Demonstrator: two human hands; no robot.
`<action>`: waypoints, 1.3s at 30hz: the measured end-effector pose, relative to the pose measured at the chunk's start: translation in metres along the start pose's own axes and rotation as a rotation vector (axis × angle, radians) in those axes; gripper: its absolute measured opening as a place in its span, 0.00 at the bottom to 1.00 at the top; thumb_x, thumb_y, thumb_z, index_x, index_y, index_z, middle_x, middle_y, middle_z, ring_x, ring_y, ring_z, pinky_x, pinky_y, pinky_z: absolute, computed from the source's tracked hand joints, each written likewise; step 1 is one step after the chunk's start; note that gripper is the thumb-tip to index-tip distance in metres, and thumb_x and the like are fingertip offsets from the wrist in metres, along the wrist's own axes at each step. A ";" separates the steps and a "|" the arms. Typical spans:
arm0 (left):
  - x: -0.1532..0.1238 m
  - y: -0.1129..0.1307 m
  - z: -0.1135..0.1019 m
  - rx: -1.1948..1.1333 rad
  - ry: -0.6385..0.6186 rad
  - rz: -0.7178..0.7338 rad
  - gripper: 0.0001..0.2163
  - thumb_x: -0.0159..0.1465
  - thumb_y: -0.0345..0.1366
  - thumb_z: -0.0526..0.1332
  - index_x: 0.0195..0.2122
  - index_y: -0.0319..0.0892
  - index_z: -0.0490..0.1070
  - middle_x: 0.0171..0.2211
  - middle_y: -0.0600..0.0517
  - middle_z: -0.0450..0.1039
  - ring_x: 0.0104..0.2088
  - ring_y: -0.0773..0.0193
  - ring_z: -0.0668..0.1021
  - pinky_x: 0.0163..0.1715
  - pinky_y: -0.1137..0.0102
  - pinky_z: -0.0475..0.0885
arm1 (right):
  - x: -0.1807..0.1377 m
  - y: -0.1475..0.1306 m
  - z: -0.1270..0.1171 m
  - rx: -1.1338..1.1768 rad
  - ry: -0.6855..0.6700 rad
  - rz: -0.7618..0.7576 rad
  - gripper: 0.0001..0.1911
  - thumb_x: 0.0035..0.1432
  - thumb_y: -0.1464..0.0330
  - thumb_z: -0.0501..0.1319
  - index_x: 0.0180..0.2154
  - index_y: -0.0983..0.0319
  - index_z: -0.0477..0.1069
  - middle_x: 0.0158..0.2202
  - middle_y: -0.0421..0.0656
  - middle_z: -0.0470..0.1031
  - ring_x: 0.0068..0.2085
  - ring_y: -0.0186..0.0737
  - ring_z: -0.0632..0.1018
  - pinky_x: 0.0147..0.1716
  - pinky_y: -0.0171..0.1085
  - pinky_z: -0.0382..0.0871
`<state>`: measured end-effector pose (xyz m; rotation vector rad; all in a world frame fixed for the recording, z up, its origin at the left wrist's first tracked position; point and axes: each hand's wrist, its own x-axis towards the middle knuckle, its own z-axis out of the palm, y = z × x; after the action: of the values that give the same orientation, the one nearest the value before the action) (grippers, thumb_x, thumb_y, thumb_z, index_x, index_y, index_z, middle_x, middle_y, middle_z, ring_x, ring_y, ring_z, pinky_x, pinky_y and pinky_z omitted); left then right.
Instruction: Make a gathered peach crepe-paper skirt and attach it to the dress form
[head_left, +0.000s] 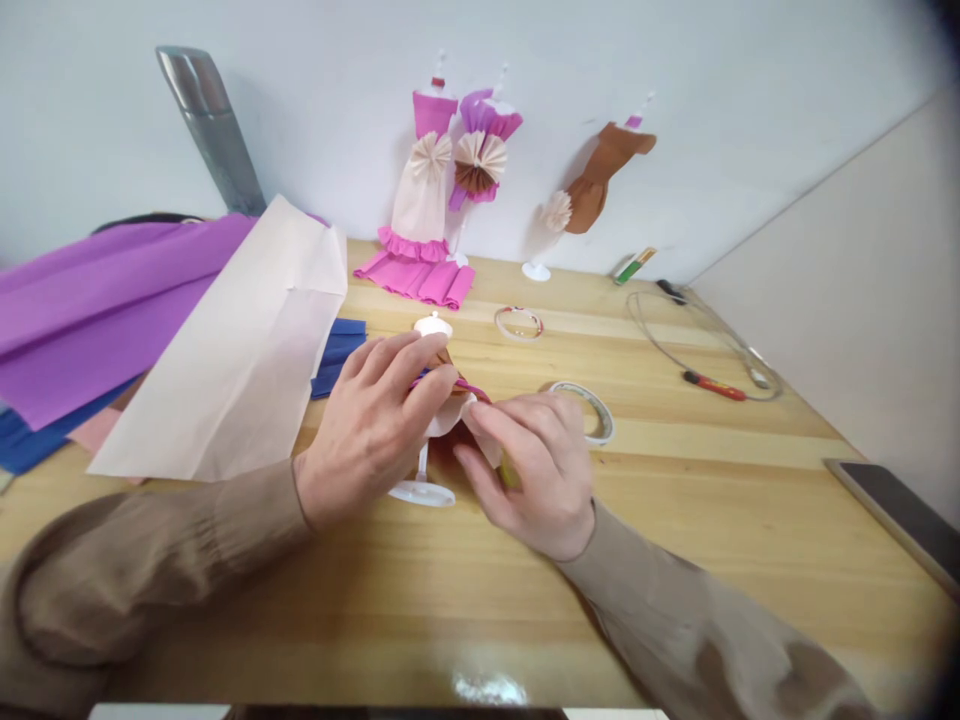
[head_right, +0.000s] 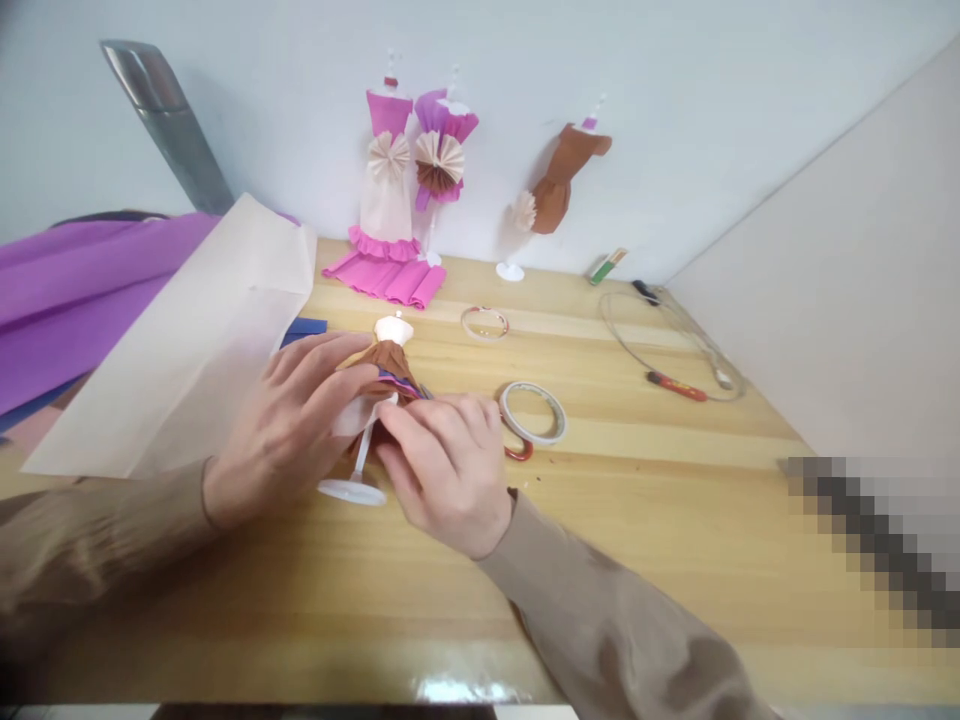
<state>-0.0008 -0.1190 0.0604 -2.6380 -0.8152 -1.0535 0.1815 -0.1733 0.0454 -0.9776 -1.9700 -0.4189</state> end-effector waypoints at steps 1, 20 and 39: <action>0.001 0.000 0.001 0.004 0.005 -0.010 0.10 0.65 0.29 0.54 0.46 0.39 0.68 0.52 0.40 0.71 0.53 0.52 0.72 0.51 0.55 0.69 | 0.000 0.000 0.001 -0.005 -0.003 0.013 0.21 0.54 0.75 0.61 0.50 0.60 0.67 0.36 0.46 0.76 0.36 0.45 0.75 0.34 0.45 0.67; 0.007 -0.002 0.008 0.051 0.015 0.018 0.09 0.66 0.29 0.51 0.36 0.40 0.70 0.40 0.45 0.76 0.41 0.57 0.74 0.43 0.60 0.70 | 0.004 0.006 0.011 -0.024 0.039 0.010 0.12 0.51 0.78 0.61 0.37 0.59 0.67 0.28 0.41 0.70 0.30 0.40 0.68 0.32 0.43 0.62; 0.005 -0.004 0.014 0.041 0.097 0.040 0.09 0.63 0.26 0.54 0.29 0.39 0.71 0.33 0.47 0.77 0.34 0.60 0.75 0.38 0.63 0.71 | 0.000 0.009 0.010 0.045 0.030 0.025 0.20 0.51 0.74 0.64 0.47 0.63 0.65 0.36 0.48 0.72 0.35 0.44 0.72 0.33 0.46 0.67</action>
<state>0.0082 -0.1082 0.0536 -2.5366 -0.7522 -1.1327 0.1830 -0.1610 0.0393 -0.9613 -1.9301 -0.3713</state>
